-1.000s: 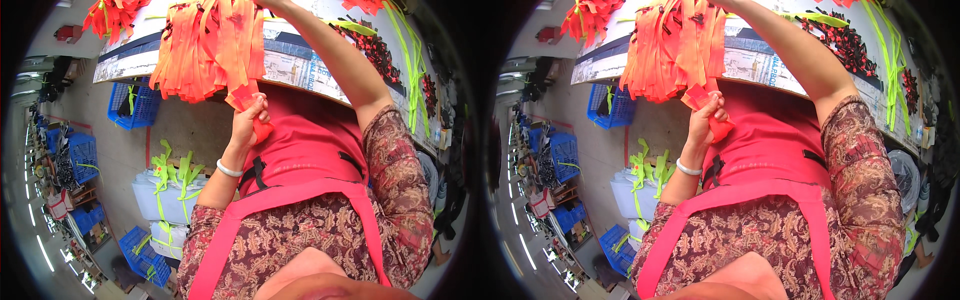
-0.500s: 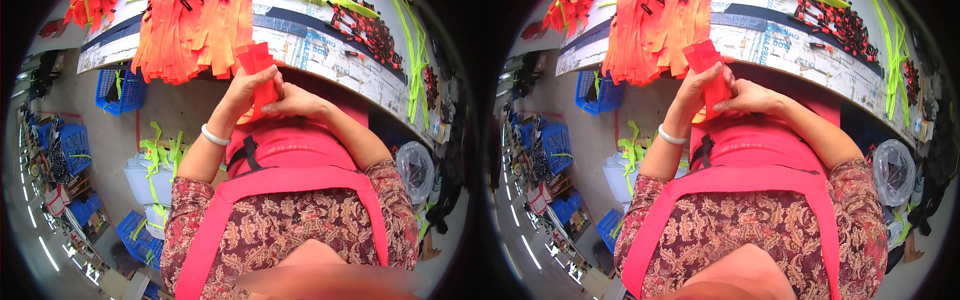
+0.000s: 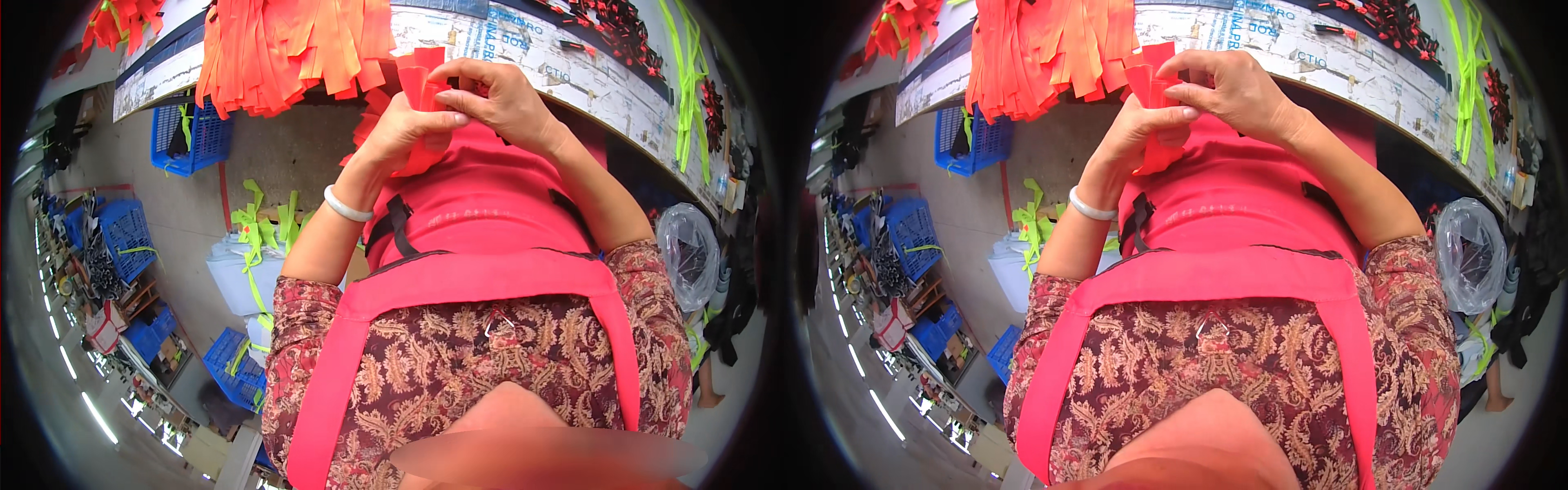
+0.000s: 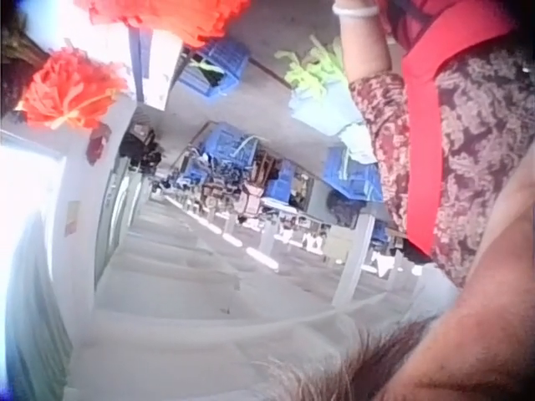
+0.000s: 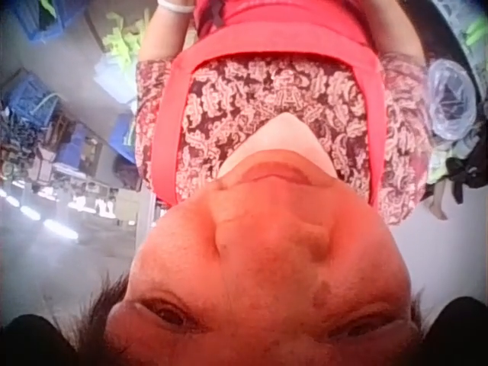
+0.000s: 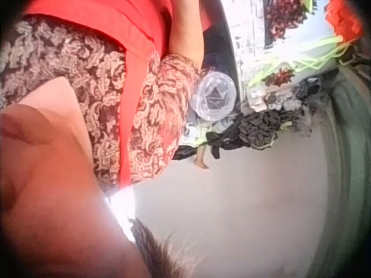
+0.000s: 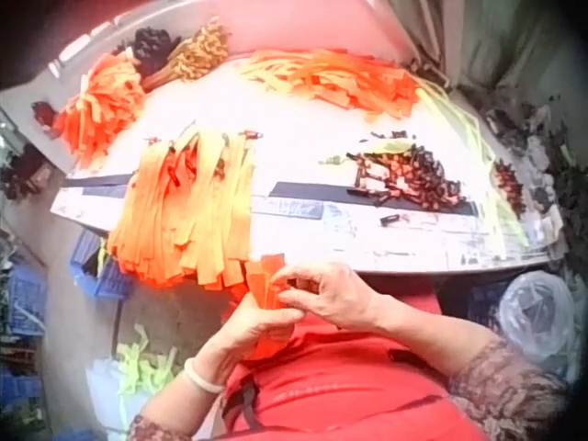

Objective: The person is manually assembling or grouping orange straps with black buckles at a workbench.

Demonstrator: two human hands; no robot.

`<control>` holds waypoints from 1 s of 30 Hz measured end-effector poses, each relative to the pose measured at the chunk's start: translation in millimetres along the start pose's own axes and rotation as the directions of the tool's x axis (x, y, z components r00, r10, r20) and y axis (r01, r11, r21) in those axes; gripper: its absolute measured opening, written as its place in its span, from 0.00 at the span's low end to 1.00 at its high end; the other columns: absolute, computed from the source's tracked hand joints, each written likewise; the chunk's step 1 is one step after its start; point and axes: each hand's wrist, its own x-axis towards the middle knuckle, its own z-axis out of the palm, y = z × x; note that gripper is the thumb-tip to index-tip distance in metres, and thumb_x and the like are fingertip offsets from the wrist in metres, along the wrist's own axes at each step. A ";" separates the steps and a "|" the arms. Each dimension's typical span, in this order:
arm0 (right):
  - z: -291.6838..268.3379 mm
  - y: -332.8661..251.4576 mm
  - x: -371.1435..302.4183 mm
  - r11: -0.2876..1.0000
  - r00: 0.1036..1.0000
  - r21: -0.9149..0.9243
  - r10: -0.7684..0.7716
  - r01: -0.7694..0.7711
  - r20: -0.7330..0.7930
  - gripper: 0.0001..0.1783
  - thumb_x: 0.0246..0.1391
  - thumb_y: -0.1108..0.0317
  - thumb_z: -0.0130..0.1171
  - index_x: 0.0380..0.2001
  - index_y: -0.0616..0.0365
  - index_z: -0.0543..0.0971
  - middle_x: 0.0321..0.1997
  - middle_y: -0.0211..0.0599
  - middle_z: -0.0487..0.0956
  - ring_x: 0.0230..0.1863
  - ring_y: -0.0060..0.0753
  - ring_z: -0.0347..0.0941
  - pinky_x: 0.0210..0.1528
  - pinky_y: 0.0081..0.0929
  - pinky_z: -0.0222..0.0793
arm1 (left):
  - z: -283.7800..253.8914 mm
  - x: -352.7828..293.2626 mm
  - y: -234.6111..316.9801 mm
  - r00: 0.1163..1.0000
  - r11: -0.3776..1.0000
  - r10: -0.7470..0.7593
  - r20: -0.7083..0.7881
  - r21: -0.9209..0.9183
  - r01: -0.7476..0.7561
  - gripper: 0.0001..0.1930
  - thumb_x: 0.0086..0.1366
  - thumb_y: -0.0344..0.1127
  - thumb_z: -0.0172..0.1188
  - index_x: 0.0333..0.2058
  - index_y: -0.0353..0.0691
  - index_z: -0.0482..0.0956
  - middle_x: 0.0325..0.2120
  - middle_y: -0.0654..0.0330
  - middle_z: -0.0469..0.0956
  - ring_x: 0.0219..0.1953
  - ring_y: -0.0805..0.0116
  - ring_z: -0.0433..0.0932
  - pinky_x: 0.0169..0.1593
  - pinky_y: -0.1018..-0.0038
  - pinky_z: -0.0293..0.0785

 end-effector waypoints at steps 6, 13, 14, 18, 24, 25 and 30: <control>4.5 23.5 -1.0 0.986 0.990 0.137 0.076 -0.092 0.115 0.10 0.53 0.67 0.62 0.34 0.62 0.80 0.24 0.28 0.76 0.28 0.14 0.69 0.32 0.16 0.66 | -2.5 -3.1 -2.9 0.998 0.998 -0.064 0.030 -0.004 0.064 0.10 0.57 0.26 0.63 0.33 0.42 0.71 0.19 0.69 0.66 0.16 0.81 0.61 0.19 0.82 0.55; 3.2 23.6 1.8 0.922 0.994 0.371 0.100 -0.106 0.036 0.09 0.54 0.66 0.62 0.34 0.61 0.81 0.24 0.26 0.77 0.29 0.13 0.70 0.33 0.16 0.67 | -5.6 -2.4 1.0 0.996 0.997 -0.073 0.044 0.019 0.073 0.08 0.59 0.31 0.64 0.33 0.38 0.73 0.18 0.66 0.68 0.16 0.76 0.65 0.21 0.79 0.62; 2.8 21.6 1.1 0.943 0.992 0.311 0.122 -0.121 0.017 0.09 0.54 0.67 0.62 0.35 0.62 0.81 0.25 0.26 0.77 0.29 0.13 0.70 0.34 0.16 0.68 | -7.8 -2.3 1.0 0.994 0.995 -0.098 0.051 0.010 0.098 0.08 0.59 0.31 0.64 0.34 0.38 0.73 0.18 0.66 0.68 0.17 0.76 0.66 0.22 0.79 0.63; 7.3 25.5 1.2 0.927 0.996 0.366 0.067 -0.086 0.065 0.09 0.55 0.68 0.61 0.36 0.63 0.80 0.25 0.25 0.77 0.28 0.13 0.70 0.32 0.14 0.67 | -9.7 -2.4 -0.6 0.992 0.992 -0.105 0.071 -0.060 0.110 0.08 0.60 0.31 0.63 0.34 0.38 0.74 0.18 0.65 0.69 0.18 0.76 0.68 0.22 0.78 0.64; 2.5 26.5 5.7 0.854 0.996 0.513 0.091 -0.087 0.017 0.08 0.56 0.68 0.60 0.36 0.62 0.80 0.25 0.24 0.76 0.28 0.11 0.69 0.31 0.13 0.66 | -6.3 -2.0 3.2 0.997 0.978 -0.011 0.071 0.209 -0.004 0.09 0.61 0.34 0.63 0.35 0.36 0.75 0.18 0.65 0.69 0.18 0.76 0.68 0.23 0.79 0.64; 1.7 25.9 6.4 0.868 0.994 0.487 0.105 -0.101 0.019 0.08 0.56 0.68 0.60 0.36 0.62 0.80 0.25 0.24 0.76 0.28 0.11 0.68 0.31 0.13 0.66 | -8.5 -1.4 3.3 0.997 0.981 -0.034 0.066 0.191 0.021 0.09 0.61 0.35 0.62 0.35 0.36 0.75 0.18 0.66 0.69 0.18 0.76 0.67 0.22 0.79 0.63; 4.3 17.0 0.3 0.985 0.989 0.170 0.011 0.014 -0.144 0.10 0.55 0.68 0.62 0.40 0.59 0.80 0.23 0.25 0.75 0.26 0.11 0.66 0.28 0.14 0.64 | -12.6 -1.2 -0.2 0.997 0.993 -0.058 0.046 0.104 0.053 0.10 0.63 0.37 0.61 0.35 0.36 0.75 0.17 0.68 0.66 0.17 0.78 0.63 0.22 0.79 0.60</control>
